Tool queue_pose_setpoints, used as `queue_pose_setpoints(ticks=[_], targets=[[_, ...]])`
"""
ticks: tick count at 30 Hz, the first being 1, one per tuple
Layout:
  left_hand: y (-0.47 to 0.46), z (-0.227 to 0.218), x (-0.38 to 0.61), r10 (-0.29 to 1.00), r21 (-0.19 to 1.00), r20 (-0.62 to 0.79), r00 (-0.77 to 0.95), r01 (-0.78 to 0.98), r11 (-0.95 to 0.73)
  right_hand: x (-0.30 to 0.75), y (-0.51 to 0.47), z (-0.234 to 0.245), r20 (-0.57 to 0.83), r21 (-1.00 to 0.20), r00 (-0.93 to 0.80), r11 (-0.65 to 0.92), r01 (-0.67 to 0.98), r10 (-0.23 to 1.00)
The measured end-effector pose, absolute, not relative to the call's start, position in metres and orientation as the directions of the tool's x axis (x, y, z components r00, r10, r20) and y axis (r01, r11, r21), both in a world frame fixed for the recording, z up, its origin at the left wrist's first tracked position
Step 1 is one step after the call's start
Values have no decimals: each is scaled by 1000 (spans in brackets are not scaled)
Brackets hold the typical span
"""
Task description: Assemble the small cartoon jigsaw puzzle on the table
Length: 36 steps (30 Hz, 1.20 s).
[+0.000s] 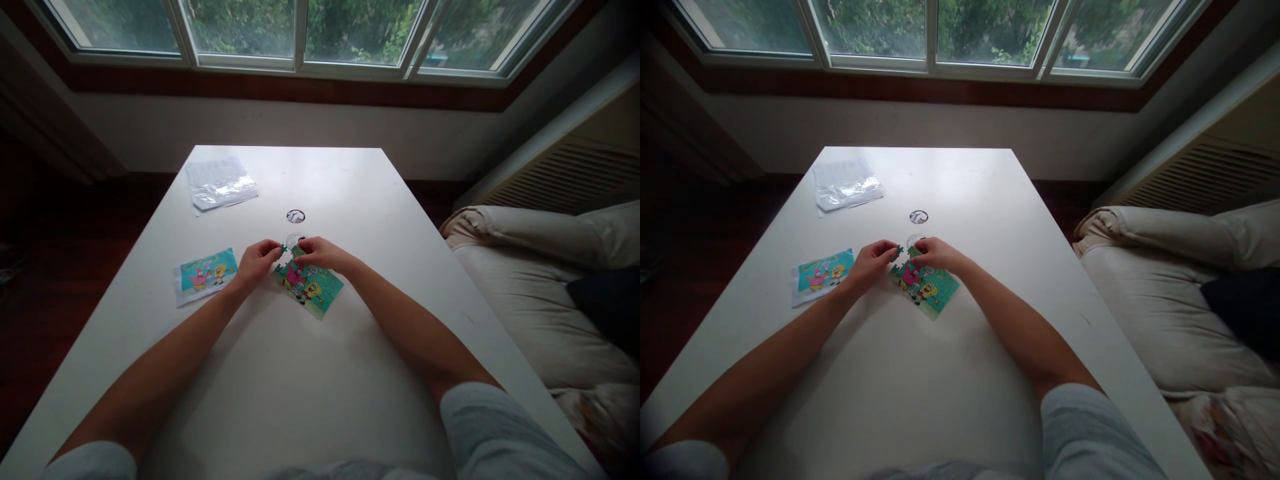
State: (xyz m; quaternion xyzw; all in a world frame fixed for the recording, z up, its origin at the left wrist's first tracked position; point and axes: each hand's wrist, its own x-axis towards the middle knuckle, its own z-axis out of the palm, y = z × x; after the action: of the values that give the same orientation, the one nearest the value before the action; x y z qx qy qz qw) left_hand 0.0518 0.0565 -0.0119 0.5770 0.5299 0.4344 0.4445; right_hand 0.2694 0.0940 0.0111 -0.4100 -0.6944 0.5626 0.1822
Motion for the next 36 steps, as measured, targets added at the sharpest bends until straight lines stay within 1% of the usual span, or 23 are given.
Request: queue_pose_setpoints(ticks=[3, 6, 9, 11, 14, 17, 19, 20, 22, 24, 26, 29, 31, 34, 36], targets=[[59, -10, 42, 997, 948, 32, 69, 314, -53, 271, 94, 15, -219, -873, -619, 131, 469, 754], [59, -7, 33, 996, 898, 32, 86, 434, -66, 272, 93, 19, -216, -748, -573, 244, 618, 791], [58, -3, 27, 992, 826, 31, 125, 556, -96, 274, 91, 23, -160, -618, -501, 310, 723, 850], [57, 1, 26, 987, 769, 40, 153, 626, -128, 275, 88, 26, -85, -556, -471, 350, 754, 878], [52, 9, 26, 979, 692, 78, 186, 697, -188, 273, 82, 29, 31, -533, -513, 448, 717, 858], [34, 16, 25, 962, 616, 147, 231, 740, -272, 267, 76, 28, 106, -557, -642, 580, 595, 760], [15, 16, 22, 896, 417, 231, 379, 793, -443, 261, 72, 25, 133, -546, -706, 646, 533, 695], [4, 14, 20, 864, 348, 236, 446, 791, -503, 259, 70, 23, 138, -534, -725, 668, 519, 674], [-16, 9, 14, 790, 274, 224, 571, 741, -613, 253, 68, 18, 133, -504, -748, 694, 514, 651], [-32, 3, 11, 731, 248, 222, 645, 688, -682, 248, 66, 13, 131, -471, -757, 712, 520, 640], [-43, -2, 10, 708, 241, 216, 672, 666, -705, 244, 63, 11, 133, -440, -766, 730, 523, 629], [-51, -4, 15, 713, 247, 195, 674, 669, -701, 241, 54, 10, 171, -423, -769, 751, 507, 616], [-55, -2, 20, 713, 253, 182, 677, 669, -699, 244, 46, 9, 233, -435, -749, 756, 490, 620], [-63, 1, 29, 697, 256, 166, 697, 652, -714, 257, 29, 4, 320, -451, -673, 732, 510, 666], [-68, 3, 33, 685, 237, 149, 713, 647, -725, 268, 17, -1, 328, -447, -627, 701, 556, 706]])
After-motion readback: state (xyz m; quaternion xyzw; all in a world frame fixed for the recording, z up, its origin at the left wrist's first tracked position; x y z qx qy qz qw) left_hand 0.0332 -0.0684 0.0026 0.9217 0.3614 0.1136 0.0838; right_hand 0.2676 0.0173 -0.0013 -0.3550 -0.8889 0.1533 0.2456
